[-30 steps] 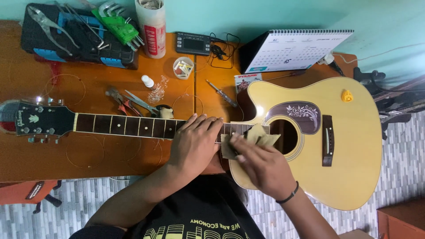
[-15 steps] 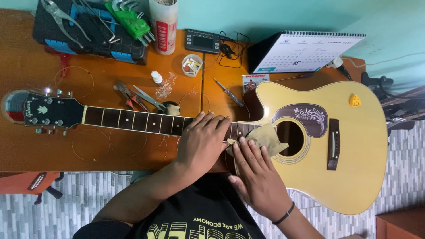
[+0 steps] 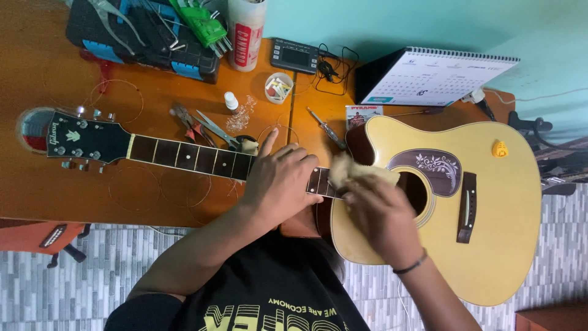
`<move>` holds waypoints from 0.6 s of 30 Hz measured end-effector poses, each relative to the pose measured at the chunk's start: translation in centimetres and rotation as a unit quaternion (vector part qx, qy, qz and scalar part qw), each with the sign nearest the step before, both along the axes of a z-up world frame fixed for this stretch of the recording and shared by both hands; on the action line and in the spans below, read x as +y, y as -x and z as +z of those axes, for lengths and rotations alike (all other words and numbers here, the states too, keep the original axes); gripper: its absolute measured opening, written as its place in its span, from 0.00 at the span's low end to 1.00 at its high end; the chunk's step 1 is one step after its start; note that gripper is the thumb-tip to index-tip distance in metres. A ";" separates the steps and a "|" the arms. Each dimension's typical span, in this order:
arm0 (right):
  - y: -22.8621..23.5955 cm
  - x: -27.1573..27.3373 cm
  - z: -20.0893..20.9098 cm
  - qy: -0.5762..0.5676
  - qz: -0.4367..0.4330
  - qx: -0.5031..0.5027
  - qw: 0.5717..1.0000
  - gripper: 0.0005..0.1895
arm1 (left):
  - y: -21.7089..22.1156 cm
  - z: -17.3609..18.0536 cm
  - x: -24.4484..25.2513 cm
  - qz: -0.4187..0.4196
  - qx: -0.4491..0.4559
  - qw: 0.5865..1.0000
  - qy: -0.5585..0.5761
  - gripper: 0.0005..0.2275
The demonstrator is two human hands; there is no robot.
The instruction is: The person applies a liquid from a small bottle onto the body of an acoustic guitar and then wipes the surface with a cloth. They proceed to clean the soundhole and the fretboard area using the cloth.
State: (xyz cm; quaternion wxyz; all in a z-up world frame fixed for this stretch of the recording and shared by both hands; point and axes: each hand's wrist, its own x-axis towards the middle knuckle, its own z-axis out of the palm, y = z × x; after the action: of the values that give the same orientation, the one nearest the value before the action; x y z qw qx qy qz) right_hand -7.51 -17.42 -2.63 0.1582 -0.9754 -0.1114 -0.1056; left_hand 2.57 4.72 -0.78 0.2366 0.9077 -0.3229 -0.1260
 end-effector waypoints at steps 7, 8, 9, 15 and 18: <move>-0.1 3.2 1.6 0.051 0.067 0.120 0.989 0.33 | 0.3 0.1 -0.2 0.021 -0.005 1.000 0.019 0.22; 0.5 3.3 1.6 0.038 0.090 0.122 0.988 0.32 | 0.3 -0.1 -0.1 0.022 -0.008 0.999 0.023 0.22; 1.2 3.3 1.6 0.026 0.113 0.124 0.985 0.32 | 0.5 -0.3 -0.1 0.023 -0.010 0.999 0.026 0.22; -0.3 1.3 0.5 0.103 0.063 0.110 0.987 0.38 | 0.5 -0.8 0.0 0.013 -0.015 0.999 0.028 0.24; 0.7 3.1 1.0 0.051 0.112 0.148 0.981 0.39 | 0.8 -1.4 -0.1 0.019 -0.029 0.999 0.020 0.24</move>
State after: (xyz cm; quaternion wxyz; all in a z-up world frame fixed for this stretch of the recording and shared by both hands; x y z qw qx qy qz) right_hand -8.24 -14.30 -1.64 0.1336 -0.9683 -0.2009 0.0644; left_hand 1.76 4.63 -2.16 0.2475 0.9119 -0.3150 -0.0889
